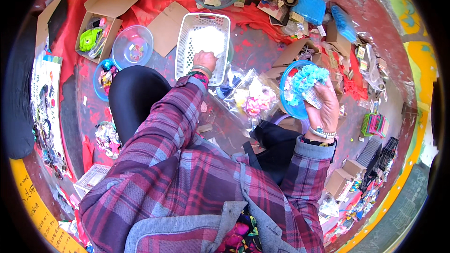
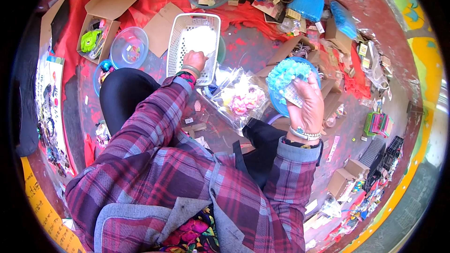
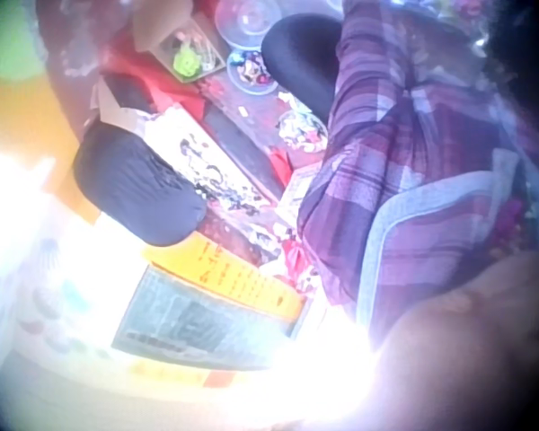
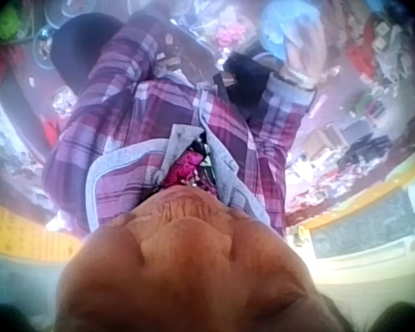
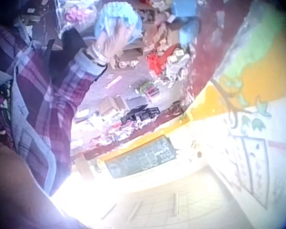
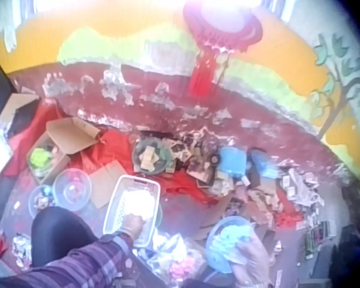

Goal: The person sits on the floor and sorts small colorful craft items, such as beads and plastic shapes, from a blue bowl into a clear plastic bag. They handle the items one by one, picking them up and placing them into the bag.

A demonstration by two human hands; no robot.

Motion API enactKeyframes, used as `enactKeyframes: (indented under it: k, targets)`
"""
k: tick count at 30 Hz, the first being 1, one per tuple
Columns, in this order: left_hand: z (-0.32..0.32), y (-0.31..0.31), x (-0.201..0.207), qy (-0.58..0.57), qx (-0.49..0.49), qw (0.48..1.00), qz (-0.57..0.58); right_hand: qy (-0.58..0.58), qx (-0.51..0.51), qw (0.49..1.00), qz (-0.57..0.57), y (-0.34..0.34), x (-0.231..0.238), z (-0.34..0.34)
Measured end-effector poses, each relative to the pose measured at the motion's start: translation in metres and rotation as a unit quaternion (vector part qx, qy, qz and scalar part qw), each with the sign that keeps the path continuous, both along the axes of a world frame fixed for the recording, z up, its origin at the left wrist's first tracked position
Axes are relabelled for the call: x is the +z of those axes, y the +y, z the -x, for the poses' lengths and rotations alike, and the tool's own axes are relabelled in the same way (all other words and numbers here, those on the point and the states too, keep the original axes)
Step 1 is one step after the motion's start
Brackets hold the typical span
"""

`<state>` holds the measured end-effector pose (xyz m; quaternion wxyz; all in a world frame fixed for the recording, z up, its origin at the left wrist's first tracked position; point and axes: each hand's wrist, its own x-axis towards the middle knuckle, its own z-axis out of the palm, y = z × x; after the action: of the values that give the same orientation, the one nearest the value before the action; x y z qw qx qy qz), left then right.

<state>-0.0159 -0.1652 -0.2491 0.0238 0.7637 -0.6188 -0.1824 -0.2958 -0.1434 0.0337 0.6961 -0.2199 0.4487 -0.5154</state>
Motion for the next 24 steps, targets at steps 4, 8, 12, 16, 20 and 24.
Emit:
enactKeyframes:
  k: [4, 8, 12, 16, 20, 24]
  targets:
    - [0.0, -0.001, 0.016, 0.029, 0.018, 0.999, -0.028, -0.001, 0.02, 1.0, 0.021, 0.0, -0.003, 0.005]
    - [-0.005, -0.002, 0.031, 0.061, 0.039, 0.997, -0.026, -0.013, 0.009, 0.999, 0.037, -0.003, -0.006, 0.013]
    - [-0.015, -0.011, 0.023, 0.081, 0.087, 0.992, 0.044, 0.037, 0.003, 0.998, 0.056, -0.011, 0.004, 0.033]
    - [-0.032, -0.038, 0.026, 0.069, 0.085, 0.984, 0.14, 0.245, 0.027, 0.965, 0.092, -0.037, -0.027, 0.098]
    - [-0.07, -0.066, 0.055, 0.149, 0.111, 0.957, 0.223, 0.387, 0.043, 0.921, 0.006, -0.055, -0.063, 0.124]
    - [-0.056, -0.067, 0.137, 0.172, 0.1, 0.966, 0.166, 0.516, 0.064, 0.851, -0.069, -0.046, -0.094, 0.147]
